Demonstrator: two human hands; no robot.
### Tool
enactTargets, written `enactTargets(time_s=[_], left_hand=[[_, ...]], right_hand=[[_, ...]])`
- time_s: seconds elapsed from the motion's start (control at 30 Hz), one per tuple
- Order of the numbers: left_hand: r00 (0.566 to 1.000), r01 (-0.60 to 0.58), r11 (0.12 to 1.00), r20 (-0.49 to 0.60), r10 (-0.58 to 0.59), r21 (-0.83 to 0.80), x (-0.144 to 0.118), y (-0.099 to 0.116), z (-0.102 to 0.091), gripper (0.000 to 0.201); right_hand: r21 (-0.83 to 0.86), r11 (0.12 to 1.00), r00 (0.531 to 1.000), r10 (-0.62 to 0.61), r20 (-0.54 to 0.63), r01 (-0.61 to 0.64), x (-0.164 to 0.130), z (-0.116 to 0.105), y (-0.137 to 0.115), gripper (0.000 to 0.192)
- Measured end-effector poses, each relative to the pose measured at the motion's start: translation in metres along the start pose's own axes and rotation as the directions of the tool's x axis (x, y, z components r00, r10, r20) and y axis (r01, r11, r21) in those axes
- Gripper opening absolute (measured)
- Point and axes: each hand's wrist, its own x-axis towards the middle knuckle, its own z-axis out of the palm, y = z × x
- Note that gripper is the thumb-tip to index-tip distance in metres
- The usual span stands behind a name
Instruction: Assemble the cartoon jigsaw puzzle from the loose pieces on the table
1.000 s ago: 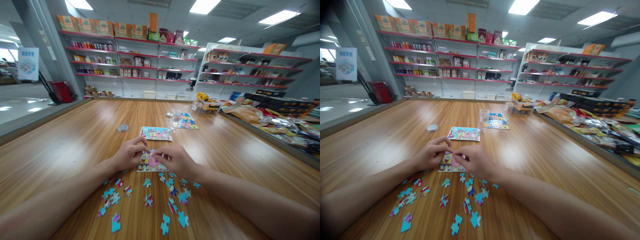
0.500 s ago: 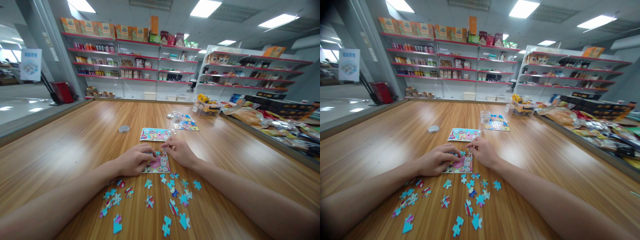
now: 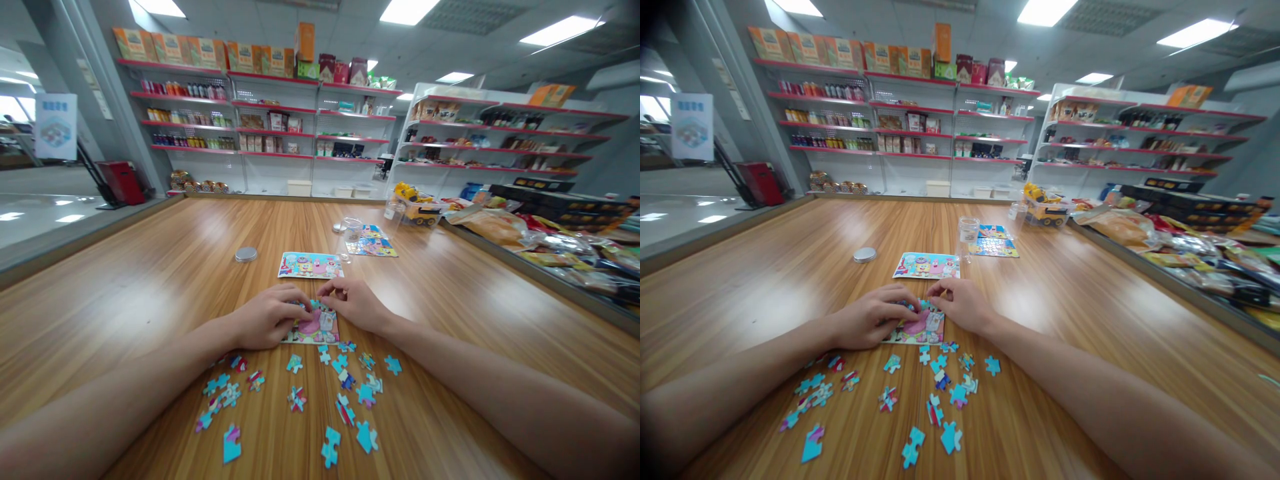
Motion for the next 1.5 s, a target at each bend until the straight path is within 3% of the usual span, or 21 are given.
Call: enactTargets(time_s=[0.13, 0.23, 0.37, 0.53, 0.8, 0.93, 1.03, 1.1, 1.2, 1.3, 1.4, 1.43, 1.5], left_hand=[[1.0, -0.003, 1.0, -0.005, 0.003, -0.002, -0.001, 0.0, 0.0, 0.034], [1.0, -0.004, 1.0, -0.013, 0.004, -0.003, -0.003, 0.0, 0.0, 0.034], [1.0, 0.0, 1.0, -0.02, 0.0, -0.005, -0.002, 0.0, 0.001, 0.031], [0.999, -0.008, 1.0, -0.032, 0.008, -0.007, -0.001, 0.0, 0.001, 0.029], [1.0, 0.01, 1.0, -0.025, -0.01, -0.011, -0.002, 0.0, 0.0, 0.031], [1.0, -0.001, 1.0, -0.028, 0.0, -0.02, -0.001, 0.002, -0.001, 0.03], [0.992, 0.026, 0.995, -0.117, -0.037, -0.097, 0.0, 0.003, -0.002, 0.031], [0.954, 0.099, 0.971, -0.259, -0.154, -0.217, 0.0, 0.001, -0.002, 0.028], [0.804, 0.26, 0.836, -0.371, -0.464, -0.483, -0.003, -0.012, -0.003, 0.02], [0.656, 0.373, 0.534, -0.191, -0.73, -0.759, -0.008, -0.03, -0.007, 0.02], [0.656, 0.488, 0.3, 0.117, -0.746, -0.82, -0.014, -0.042, -0.02, 0.03], [0.668, 0.549, 0.276, 0.216, -0.713, -0.789, -0.017, -0.043, -0.027, 0.032], [0.672, 0.675, 0.321, 0.374, -0.639, -0.664, -0.021, -0.044, -0.042, 0.034]], right_hand=[[0.007, 1.0, 1.0, -0.016, -0.001, 0.016, 0.0, 0.001, 0.001, 0.012], [-0.006, 1.0, 0.998, -0.01, -0.064, 0.01, 0.002, -0.001, 0.006, 0.012], [-0.115, 0.99, 0.983, 0.056, -0.176, -0.077, 0.007, -0.008, 0.017, 0.013], [-0.233, 0.958, 0.971, 0.116, -0.21, -0.165, 0.01, -0.014, 0.024, 0.02], [-0.322, 0.943, 0.975, 0.005, -0.224, -0.079, 0.008, -0.014, 0.019, 0.017], [-0.286, 0.956, 0.972, -0.002, -0.233, -0.067, 0.007, -0.013, 0.021, 0.018], [-0.211, 0.974, 0.962, 0.026, -0.272, -0.086, 0.008, -0.012, 0.024, 0.018], [-0.151, 0.984, 0.95, 0.047, -0.308, -0.098, 0.009, -0.012, 0.025, 0.017], [-0.046, 0.992, 0.943, 0.095, -0.319, -0.115, 0.01, -0.011, 0.025, 0.015], [0.035, 0.994, 0.95, 0.111, -0.293, -0.105, 0.009, -0.011, 0.022, 0.016], [0.035, 0.996, 0.965, 0.089, -0.246, -0.083, 0.007, -0.01, 0.018, 0.014], [0.032, 0.996, 0.968, 0.09, -0.234, -0.085, 0.007, -0.01, 0.017, 0.012], [0.033, 0.995, 0.969, 0.101, -0.227, -0.095, 0.006, -0.009, 0.016, 0.011]])
